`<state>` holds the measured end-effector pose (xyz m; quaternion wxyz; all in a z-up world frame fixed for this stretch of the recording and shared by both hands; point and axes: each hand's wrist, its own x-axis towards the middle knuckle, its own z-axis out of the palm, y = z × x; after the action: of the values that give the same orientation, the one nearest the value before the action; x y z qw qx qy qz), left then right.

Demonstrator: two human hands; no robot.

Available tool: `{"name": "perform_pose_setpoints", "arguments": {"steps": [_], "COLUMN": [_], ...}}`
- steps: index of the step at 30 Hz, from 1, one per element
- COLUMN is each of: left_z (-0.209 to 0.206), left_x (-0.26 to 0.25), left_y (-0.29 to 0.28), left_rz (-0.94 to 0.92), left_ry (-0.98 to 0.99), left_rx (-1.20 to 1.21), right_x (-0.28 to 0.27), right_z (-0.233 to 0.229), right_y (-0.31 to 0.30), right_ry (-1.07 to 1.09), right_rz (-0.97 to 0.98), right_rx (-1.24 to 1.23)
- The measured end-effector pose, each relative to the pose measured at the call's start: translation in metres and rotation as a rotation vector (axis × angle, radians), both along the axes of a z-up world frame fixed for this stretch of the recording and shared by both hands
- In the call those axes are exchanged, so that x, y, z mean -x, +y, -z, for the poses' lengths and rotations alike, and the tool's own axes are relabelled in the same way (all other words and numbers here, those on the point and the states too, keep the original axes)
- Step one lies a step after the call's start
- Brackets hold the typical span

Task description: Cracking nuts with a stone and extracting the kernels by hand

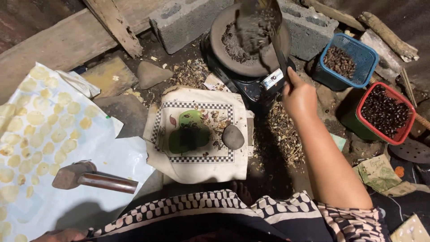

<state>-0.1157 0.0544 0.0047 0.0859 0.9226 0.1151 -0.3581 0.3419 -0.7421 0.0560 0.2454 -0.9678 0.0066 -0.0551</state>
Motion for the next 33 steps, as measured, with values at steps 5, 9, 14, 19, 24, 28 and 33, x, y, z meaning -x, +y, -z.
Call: {"name": "perform_pose_setpoints", "arguments": {"steps": [5,9,14,19,24,28,33], "left_z": [0.034,0.003,-0.057,-0.074,-0.116,-0.129,-0.133], "left_x": [0.025,0.002,-0.045,-0.036,-0.053,-0.074,-0.079], "left_y": [-0.009,-0.084,-0.139,-0.152,-0.190,-0.194,-0.191], "left_rz": [-0.085,-0.154,-0.029,-0.084,-0.040,-0.039,-0.050], "left_ry": [-0.002,0.006,0.372,0.265,0.252,0.378,0.414], "left_rx": [0.058,0.088,-0.200,-0.272,-0.463,-0.429,-0.381], "right_x": [-0.023,-0.028,-0.025,-0.011,-0.007,-0.034,-0.053], "right_z": [0.024,0.020,0.017,0.017,0.000,0.037,0.072], "right_y": [-0.027,-0.010,0.020,0.002,-0.017,-0.041,-0.049], "right_ry": [0.146,0.278,0.637,0.184,-0.010,-0.107,-0.128], "right_rz": [0.157,0.074,0.292,0.147,0.054,0.031,-0.060], "right_rx": [0.110,-0.147,-1.163,-0.520,0.063,0.024,-0.206]}}
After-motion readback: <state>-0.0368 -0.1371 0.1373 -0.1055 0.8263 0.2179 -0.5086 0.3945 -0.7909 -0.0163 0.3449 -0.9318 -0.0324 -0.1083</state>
